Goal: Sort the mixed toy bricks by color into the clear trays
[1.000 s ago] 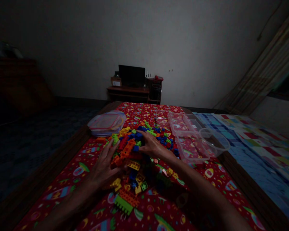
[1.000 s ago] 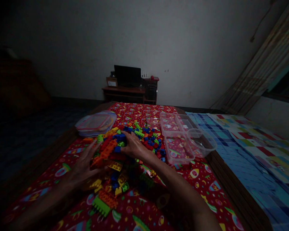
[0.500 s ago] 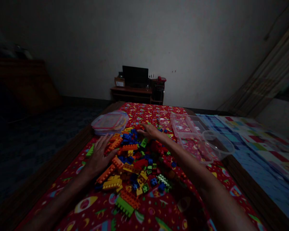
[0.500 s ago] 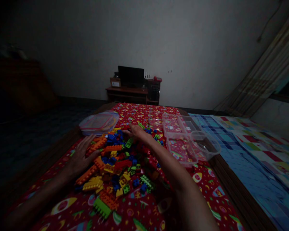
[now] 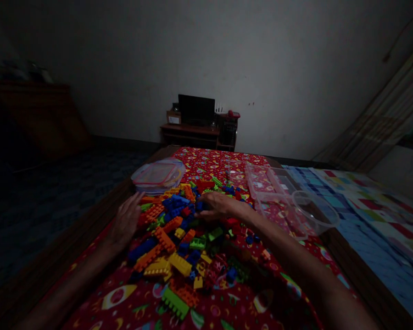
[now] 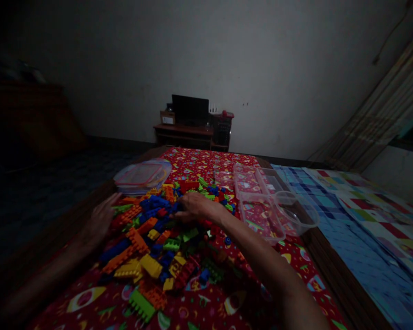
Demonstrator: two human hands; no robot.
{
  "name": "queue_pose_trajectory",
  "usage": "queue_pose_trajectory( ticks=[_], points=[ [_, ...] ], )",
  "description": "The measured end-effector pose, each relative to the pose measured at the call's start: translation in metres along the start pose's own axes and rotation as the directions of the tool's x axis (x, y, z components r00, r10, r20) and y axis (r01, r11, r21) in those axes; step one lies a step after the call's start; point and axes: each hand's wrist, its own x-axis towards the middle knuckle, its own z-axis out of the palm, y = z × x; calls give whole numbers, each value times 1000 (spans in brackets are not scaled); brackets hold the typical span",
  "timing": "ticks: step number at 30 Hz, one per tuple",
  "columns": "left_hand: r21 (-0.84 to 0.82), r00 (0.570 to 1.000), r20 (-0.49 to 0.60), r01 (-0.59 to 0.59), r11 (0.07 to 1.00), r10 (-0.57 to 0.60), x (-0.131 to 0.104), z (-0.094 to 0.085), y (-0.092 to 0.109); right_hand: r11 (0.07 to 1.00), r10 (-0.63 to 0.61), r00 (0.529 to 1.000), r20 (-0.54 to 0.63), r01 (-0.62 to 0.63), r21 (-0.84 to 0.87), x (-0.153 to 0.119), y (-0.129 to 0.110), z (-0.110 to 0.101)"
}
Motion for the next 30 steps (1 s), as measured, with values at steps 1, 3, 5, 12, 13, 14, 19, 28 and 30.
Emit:
queue_pose_trajectory(
  ticks=[1, 3, 5, 12, 13, 14, 19, 28, 30],
  points=[
    [-18, 999, 17, 47, 999, -47, 1, 2, -6, 999, -36, 999, 15, 36, 15, 5, -4, 4],
    [-67, 991, 71, 123, 990, -118, 1, 6, -13, 997, -75, 994, 76, 74, 19, 18, -11, 14],
    [-97, 984, 111, 151, 984, -140, 2, 10, -12, 998, -61, 995, 85, 64, -27, 29, -15, 24],
    [-33, 995, 100, 15, 999, -12, 4, 21, 16, 974, 57, 992, 111, -31, -227, 11, -4, 22],
    [-27, 995, 96, -11, 1000, 14, 4, 22, 19, 967, 55, 991, 121, -22, -254, 4, 0, 19],
    [-21, 995, 96, -29, 999, 31, 4, 23, 22, 961, 43, 991, 126, -7, -277, -2, 5, 16],
    [-5, 986, 148, -83, 997, 82, 6, 22, 43, 977, 18, 990, 138, 12, -213, -18, 18, -4],
    [-58, 970, 191, -139, 989, 148, 14, 24, 59, 991, -133, 989, -61, 132, -22, 17, 7, 32],
    [-34, 972, 201, -119, 992, 123, 14, 22, 53, 992, -120, 993, 8, 120, -40, 15, 5, 36]
  ],
)
